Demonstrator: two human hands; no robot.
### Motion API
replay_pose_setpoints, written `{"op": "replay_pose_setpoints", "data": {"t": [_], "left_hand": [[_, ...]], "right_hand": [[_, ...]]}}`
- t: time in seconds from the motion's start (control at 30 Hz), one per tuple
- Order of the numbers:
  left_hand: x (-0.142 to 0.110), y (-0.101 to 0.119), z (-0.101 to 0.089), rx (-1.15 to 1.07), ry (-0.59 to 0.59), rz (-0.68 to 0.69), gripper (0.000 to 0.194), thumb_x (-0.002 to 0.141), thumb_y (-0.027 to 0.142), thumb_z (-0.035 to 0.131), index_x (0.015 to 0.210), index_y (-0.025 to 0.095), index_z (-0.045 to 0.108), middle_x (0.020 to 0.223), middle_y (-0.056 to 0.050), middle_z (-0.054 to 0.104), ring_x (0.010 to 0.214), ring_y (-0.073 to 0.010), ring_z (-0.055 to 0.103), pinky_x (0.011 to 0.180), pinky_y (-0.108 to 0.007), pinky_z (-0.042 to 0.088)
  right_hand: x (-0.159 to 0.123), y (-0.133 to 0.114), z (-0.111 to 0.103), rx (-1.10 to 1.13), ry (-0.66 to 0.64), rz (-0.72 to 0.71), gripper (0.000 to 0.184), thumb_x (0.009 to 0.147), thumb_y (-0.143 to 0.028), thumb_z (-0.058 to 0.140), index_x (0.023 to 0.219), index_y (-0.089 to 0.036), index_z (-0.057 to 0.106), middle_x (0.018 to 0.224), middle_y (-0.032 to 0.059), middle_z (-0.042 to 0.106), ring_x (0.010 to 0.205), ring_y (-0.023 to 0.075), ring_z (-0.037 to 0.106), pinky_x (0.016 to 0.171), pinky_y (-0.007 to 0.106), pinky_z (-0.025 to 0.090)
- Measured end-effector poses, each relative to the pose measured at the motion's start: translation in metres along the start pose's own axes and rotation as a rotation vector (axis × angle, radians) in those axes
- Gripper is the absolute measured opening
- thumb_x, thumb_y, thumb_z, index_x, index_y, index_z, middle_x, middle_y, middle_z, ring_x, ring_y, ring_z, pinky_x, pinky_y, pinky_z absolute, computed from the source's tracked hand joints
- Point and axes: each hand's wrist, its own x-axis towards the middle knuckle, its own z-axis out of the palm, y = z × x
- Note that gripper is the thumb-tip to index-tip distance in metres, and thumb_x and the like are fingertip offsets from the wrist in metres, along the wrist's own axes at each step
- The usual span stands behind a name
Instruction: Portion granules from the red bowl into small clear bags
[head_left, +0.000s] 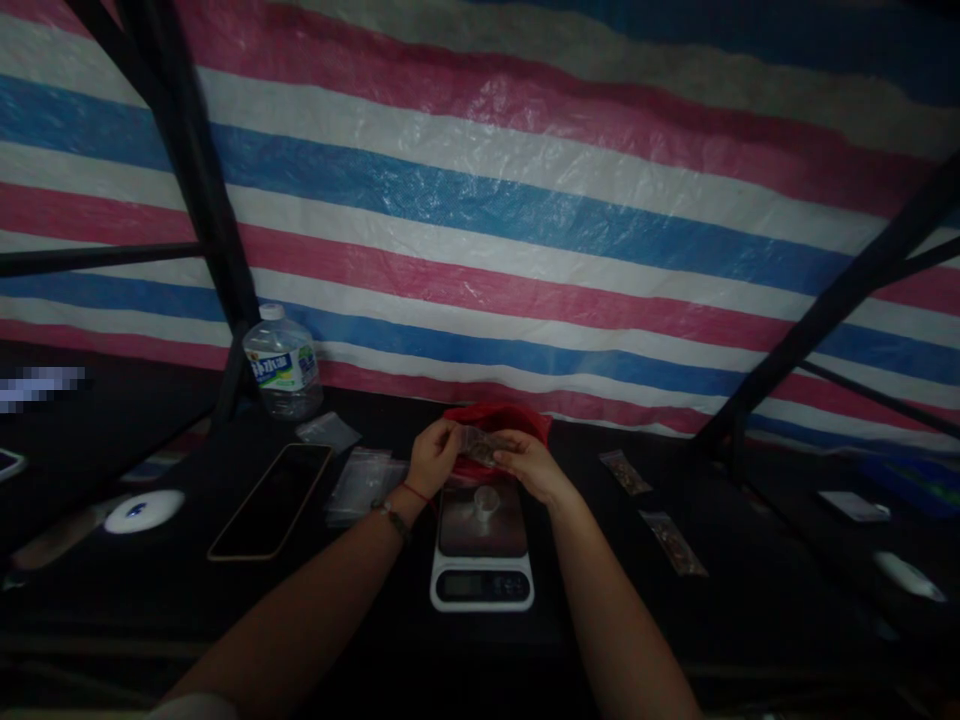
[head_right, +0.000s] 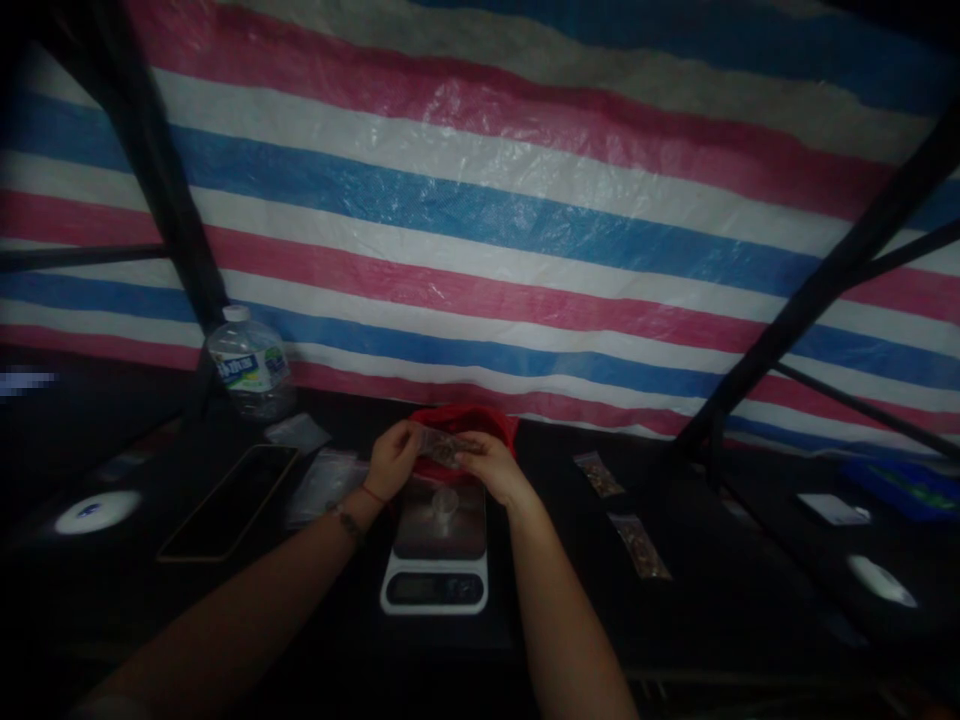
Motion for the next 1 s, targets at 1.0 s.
{"op": "replay_pose_setpoints", "data": {"t": [1.0], "left_hand": [[0.005, -0.026, 0.003, 0.314, -0.074, 0.149, 0.061, 0.067, 0.003, 0.046, 0.127, 0.015, 0.052, 0.130, -0.013, 0.052, 0.124, -0.0267, 0.046, 0.109, -0.047, 0.036]], "right_hand": [[0.044, -0.025, 0.010, -1.023, 0.161, -0.438, 0.035, 0.076, -0.010, 0.055, 0.106, -0.020, 0.069, 0.107, 0.0076, 0.070, 0.101, 0.0225, 0.063, 0.094, 0.040, 0.047]]}}
